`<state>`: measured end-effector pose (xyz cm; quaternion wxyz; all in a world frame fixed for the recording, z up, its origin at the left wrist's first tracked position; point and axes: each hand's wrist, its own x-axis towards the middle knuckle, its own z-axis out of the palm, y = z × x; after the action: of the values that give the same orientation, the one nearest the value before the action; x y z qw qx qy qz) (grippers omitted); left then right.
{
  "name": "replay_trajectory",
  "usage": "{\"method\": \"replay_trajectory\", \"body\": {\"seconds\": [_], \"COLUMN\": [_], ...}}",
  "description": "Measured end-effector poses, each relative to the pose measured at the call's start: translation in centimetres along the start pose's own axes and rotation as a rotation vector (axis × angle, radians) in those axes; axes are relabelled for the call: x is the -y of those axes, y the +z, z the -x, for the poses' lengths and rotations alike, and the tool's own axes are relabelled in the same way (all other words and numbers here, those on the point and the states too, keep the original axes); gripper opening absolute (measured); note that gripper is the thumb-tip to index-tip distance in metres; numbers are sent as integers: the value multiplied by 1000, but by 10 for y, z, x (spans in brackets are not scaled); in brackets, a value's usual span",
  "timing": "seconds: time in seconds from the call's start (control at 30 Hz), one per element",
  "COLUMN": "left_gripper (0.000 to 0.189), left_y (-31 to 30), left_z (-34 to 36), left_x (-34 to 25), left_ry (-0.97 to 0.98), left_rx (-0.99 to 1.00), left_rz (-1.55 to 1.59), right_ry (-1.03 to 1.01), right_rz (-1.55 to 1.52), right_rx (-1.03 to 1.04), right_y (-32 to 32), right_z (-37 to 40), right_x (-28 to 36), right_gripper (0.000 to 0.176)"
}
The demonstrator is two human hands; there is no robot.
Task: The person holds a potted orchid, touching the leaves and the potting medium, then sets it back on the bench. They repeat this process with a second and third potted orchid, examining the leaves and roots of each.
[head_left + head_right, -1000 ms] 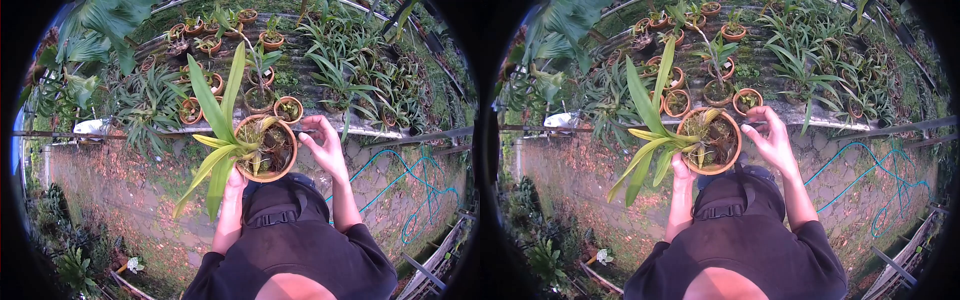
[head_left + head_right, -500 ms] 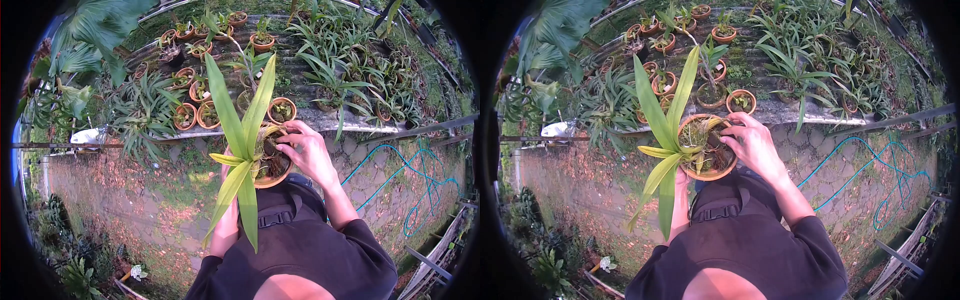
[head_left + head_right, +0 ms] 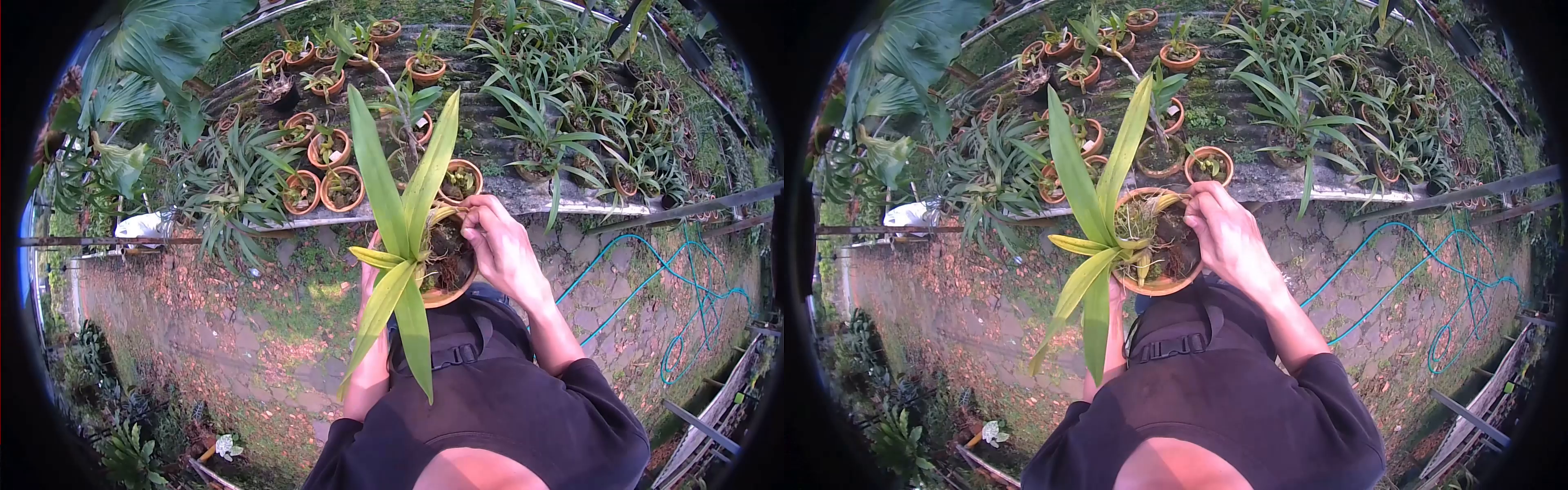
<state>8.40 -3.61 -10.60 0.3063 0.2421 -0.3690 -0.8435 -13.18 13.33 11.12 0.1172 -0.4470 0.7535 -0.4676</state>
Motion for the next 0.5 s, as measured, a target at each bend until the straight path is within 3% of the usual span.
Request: {"method": "replay_trajectory", "body": {"seconds": [0.2,0.27,0.4,0.5], "left_gripper": [56,57,57,56], "left_y": [-16,65,2,2], "left_z": [3,12,-1,0], "left_x": [1,-48,-8,-9], "left_ry": [39,-46,9,-2], "left_rx": [-23,59,-46,-42], "left_rz": [9,-20,-25,-11], "right_ry": [23,77,53,130], "right_rz": [268,361,150,-98], "right_rx": [43,164,68,70], "right_y": [-30,-41,-34,-18], "right_z": [17,23,21,17], "right_x": [-17,-22,-18,-24], "right_gripper": [16,17,25,33]}}
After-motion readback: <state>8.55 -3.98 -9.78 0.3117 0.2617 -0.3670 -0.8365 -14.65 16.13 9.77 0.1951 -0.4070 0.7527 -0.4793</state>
